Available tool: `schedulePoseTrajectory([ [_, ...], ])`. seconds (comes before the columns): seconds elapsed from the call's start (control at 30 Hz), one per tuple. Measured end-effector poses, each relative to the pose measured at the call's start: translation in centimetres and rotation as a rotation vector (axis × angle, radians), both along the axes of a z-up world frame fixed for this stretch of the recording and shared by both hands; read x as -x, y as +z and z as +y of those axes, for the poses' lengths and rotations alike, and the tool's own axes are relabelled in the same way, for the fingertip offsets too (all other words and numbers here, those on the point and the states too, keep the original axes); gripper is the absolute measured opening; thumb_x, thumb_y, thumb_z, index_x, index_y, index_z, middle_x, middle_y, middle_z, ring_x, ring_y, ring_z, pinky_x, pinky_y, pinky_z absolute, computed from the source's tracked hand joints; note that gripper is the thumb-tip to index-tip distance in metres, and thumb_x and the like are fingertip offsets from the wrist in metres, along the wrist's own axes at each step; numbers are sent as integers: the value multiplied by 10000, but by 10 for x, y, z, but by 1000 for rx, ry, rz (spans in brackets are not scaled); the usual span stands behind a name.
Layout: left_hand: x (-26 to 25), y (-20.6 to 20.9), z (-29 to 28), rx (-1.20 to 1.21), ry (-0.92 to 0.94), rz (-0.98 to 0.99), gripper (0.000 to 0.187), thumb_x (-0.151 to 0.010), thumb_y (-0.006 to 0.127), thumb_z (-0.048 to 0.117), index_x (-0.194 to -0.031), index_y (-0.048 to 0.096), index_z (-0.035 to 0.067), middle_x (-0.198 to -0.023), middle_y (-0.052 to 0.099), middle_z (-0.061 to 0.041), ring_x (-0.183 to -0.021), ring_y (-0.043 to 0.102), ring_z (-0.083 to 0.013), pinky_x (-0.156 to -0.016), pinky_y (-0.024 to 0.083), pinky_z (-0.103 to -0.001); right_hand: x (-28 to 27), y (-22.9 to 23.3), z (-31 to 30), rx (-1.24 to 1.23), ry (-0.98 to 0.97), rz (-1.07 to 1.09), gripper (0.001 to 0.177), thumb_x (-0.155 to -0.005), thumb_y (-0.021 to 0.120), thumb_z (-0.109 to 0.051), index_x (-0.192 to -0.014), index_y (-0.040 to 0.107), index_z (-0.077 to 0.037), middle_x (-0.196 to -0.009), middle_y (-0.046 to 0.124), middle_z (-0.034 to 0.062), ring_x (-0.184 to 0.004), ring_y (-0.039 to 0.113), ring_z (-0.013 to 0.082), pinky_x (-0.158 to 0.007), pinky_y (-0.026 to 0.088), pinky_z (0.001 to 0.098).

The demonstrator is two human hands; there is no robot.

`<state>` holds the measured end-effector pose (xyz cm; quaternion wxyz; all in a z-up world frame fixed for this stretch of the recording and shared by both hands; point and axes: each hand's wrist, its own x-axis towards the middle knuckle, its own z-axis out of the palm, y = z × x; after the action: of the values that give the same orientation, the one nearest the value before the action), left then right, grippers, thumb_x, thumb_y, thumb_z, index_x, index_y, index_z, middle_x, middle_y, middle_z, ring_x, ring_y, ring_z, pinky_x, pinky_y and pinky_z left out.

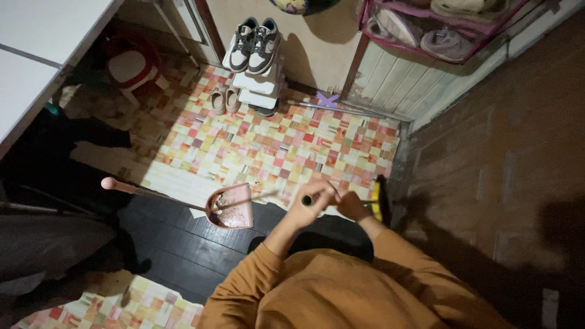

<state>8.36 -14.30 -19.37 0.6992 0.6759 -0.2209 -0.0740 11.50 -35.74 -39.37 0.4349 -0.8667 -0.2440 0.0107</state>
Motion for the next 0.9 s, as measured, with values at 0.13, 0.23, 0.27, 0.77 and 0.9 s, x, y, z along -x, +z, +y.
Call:
schedulePoseTrajectory([
  [0.13,13,-4,5,72,36,116,227,-1050,562,154,-923,699,25,-819,693,8,-618,546,-50,-559,444,-232,9,-13,11,-15,-79,213,281,-963,576,-161,-1216,688,-117,-980,737,168,-896,730,344,-770,558,419],
  [0.23,10,12,25,67,91,86,241,-1058,559,148,-913,704,21,-790,690,4,-605,550,-52,-555,446,-230,2,-11,19,59,-76,262,174,-843,632,-119,-988,704,-56,-867,738,171,-786,734,317,-734,562,399],
  [0.27,11,19,28,49,98,104,248,-1066,564,145,-910,710,18,-738,663,0,-583,530,-54,-544,425,-229,5,-5,24,0,-87,246,173,-847,628,-126,-988,706,-64,-861,745,149,-793,740,290,-723,560,387],
  [0.77,28,183,22,-298,70,7,180,-983,655,171,-888,707,28,-689,634,-58,-598,588,-128,-582,464,-294,30,90,128,-558,141,273,207,-883,712,-218,-1042,643,-104,-881,658,-39,-823,651,122,-737,531,290],
  [0.9,29,204,11,-274,-5,-243,96,-961,683,141,-917,705,59,-807,707,-61,-680,658,-185,-643,497,-292,29,124,121,-574,174,266,208,-899,704,-259,-1026,633,-110,-844,640,-52,-780,634,113,-725,523,285],
])
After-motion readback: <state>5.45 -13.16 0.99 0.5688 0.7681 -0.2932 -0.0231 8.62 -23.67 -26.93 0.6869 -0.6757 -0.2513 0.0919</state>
